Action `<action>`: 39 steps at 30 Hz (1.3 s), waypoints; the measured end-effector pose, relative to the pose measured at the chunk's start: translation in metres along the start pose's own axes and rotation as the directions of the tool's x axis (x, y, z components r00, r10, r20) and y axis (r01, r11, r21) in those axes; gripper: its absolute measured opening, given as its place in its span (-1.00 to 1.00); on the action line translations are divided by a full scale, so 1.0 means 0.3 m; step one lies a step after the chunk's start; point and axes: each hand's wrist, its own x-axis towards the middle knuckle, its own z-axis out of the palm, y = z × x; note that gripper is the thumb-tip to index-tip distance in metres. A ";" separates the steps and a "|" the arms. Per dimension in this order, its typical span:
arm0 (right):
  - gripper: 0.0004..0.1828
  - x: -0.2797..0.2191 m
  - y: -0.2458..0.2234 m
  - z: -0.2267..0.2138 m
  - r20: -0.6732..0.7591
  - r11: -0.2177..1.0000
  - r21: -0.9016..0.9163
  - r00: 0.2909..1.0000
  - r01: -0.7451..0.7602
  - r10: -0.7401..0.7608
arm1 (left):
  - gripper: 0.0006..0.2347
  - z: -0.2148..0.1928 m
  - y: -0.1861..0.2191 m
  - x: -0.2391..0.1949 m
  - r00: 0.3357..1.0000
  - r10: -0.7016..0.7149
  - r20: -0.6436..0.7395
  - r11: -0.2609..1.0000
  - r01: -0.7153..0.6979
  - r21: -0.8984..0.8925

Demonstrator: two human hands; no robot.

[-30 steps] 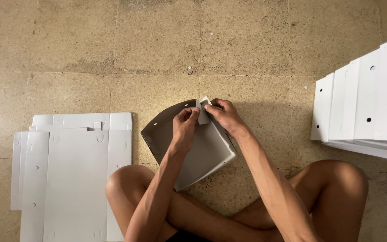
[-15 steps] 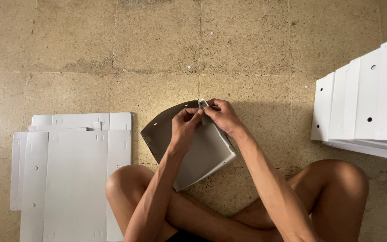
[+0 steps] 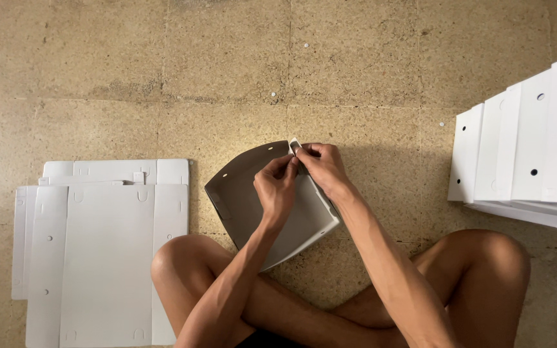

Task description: The person folds white cardboard sheets by hand to assemble square boxes, then stacks the finished boxes on a pile.

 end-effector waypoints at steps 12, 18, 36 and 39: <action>-0.67 -0.101 -0.087 -0.087 0.095 0.960 -0.082 0.961 0.269 -0.261 | -0.84 0.008 -0.024 -0.011 0.997 0.072 0.003 0.997 -0.072 0.003; -0.67 -0.040 -0.013 -0.114 0.193 0.897 -0.194 0.912 0.397 -0.362 | -0.85 0.010 -0.022 0.043 1.000 0.005 -0.012 0.998 -0.006 -0.069; -0.66 -0.025 0.028 -0.077 0.195 0.725 -0.288 0.780 0.625 -0.595 | -0.81 0.079 -0.178 0.168 0.993 0.037 0.110 0.994 -0.026 -0.104; -0.63 -0.057 -0.007 -0.071 0.134 0.797 -0.316 0.855 0.515 -0.500 | -0.82 0.134 -0.270 0.219 0.978 -0.043 0.204 0.970 0.091 -0.227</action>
